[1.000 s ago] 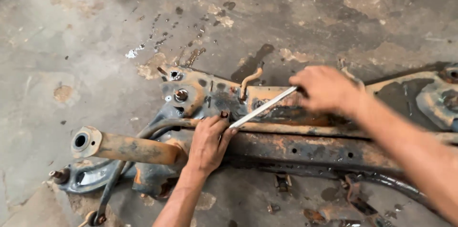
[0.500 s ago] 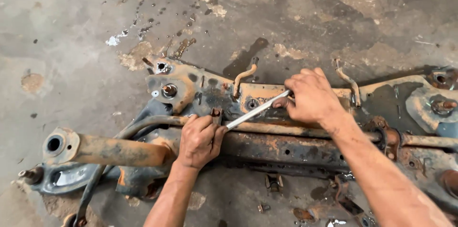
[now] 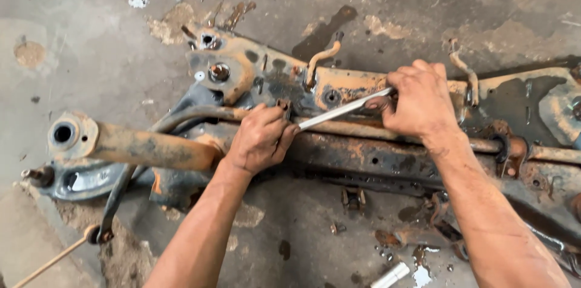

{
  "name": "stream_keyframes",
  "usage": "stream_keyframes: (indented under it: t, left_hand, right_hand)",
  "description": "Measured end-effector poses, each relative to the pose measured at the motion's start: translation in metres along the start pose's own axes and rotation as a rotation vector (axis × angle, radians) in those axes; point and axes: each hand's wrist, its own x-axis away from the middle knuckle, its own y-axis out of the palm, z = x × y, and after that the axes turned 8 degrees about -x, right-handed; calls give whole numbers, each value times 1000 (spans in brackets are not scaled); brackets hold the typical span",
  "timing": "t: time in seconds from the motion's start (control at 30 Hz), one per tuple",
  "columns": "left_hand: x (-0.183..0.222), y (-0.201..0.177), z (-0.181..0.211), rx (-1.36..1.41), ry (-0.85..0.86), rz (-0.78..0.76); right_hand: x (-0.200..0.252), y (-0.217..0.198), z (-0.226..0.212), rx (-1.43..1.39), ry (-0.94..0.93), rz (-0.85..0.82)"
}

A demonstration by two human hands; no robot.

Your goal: Remove bolts and components from a car subframe assembly using impact tools and wrenches.

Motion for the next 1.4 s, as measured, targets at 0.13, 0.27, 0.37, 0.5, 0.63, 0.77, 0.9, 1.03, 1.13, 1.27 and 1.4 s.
stream_keyframes:
  t: [0.13, 0.27, 0.37, 0.5, 0.63, 0.77, 0.9, 1.03, 1.13, 1.27, 1.4]
  left_hand:
    - [0, 0, -1, 37, 45, 25]
    - [6, -4, -6, 11, 38, -6]
    - [1, 9, -2, 21, 78, 54]
    - [3, 4, 10, -88, -61, -17]
    - [6, 9, 18, -164, -134, 18]
    - [-6, 7, 31, -97, -287, 57]
    - [-43, 6, 22, -158, -445, 110]
    - [-79, 38, 9, 226, -506, -18]
    - [-110, 80, 47, 305, -118, -145]
    - [-182, 149, 134, 248, -29, -375]
    - [-213, 256, 162, 307, 77, -394]
  right_hand:
    - [7, 5, 2, 20, -10, 69]
    - [1, 10, -1, 46, -1, 71]
    - [-3, 16, 21, 88, 24, 46]
    - [-3, 18, 29, -120, -115, 135]
    - [-22, -9, 25, -132, -30, -105]
    - [-44, -37, 18, -108, -166, -73]
    - [-63, -62, 21, -132, -129, -133]
    - [-5, -128, 34, -19, 80, -58]
    - [101, -169, 53, 42, 379, -27]
    - [185, -183, 76, 20, 893, -61]
    - [247, -161, 105, -89, 1063, 129]
